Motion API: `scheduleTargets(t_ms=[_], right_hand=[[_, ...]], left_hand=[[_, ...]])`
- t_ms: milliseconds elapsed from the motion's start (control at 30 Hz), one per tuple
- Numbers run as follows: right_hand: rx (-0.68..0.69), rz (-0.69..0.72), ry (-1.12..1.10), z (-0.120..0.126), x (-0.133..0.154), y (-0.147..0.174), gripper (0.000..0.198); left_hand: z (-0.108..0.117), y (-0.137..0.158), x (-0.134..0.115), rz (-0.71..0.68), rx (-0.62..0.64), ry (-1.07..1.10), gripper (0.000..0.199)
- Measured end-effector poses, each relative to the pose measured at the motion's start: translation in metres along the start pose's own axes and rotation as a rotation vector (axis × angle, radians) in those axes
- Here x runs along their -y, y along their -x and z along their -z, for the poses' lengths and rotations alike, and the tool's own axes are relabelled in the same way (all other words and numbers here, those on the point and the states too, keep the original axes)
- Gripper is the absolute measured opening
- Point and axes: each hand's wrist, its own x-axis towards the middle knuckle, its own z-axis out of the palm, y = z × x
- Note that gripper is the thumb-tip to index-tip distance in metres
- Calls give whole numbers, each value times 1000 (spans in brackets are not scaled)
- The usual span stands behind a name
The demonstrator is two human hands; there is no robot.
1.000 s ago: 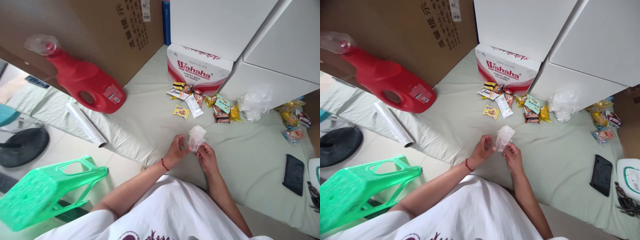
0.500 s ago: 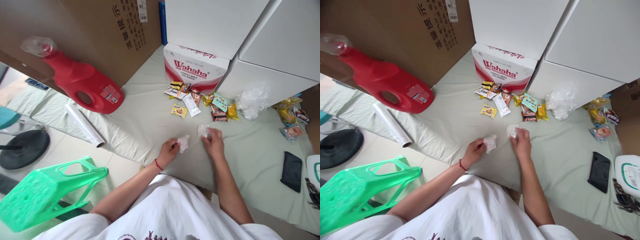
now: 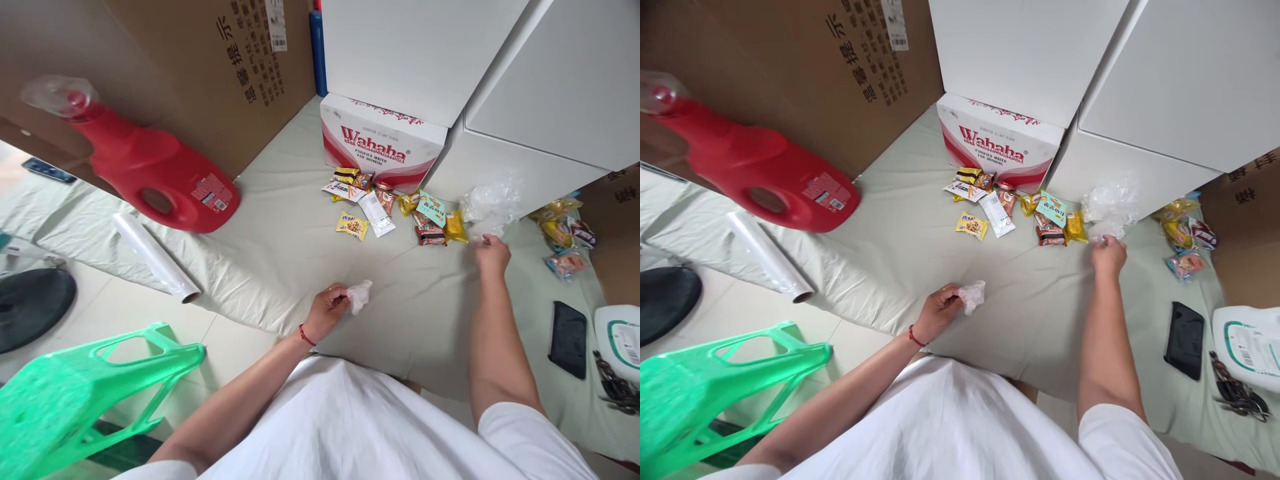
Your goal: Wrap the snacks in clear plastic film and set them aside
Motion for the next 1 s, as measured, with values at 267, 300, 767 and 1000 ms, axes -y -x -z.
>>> scheduleTargets(t_ms=[267,300,767,1000], right_hand=[[424,111,-498,22,59,156,35],[655,127,-602,22,68,187,34],[1036,-422,-1077,12,73,234,38],[1058,-552,-1189,16,69,245,37]], left_hand=[[-16,-5,-2,208,-184,182,36],[-18,-6,-3,223,-181,198,37],[-14,-5,-10,243,-42,388,40],[-12,-12,-10,340,-87,769,33]])
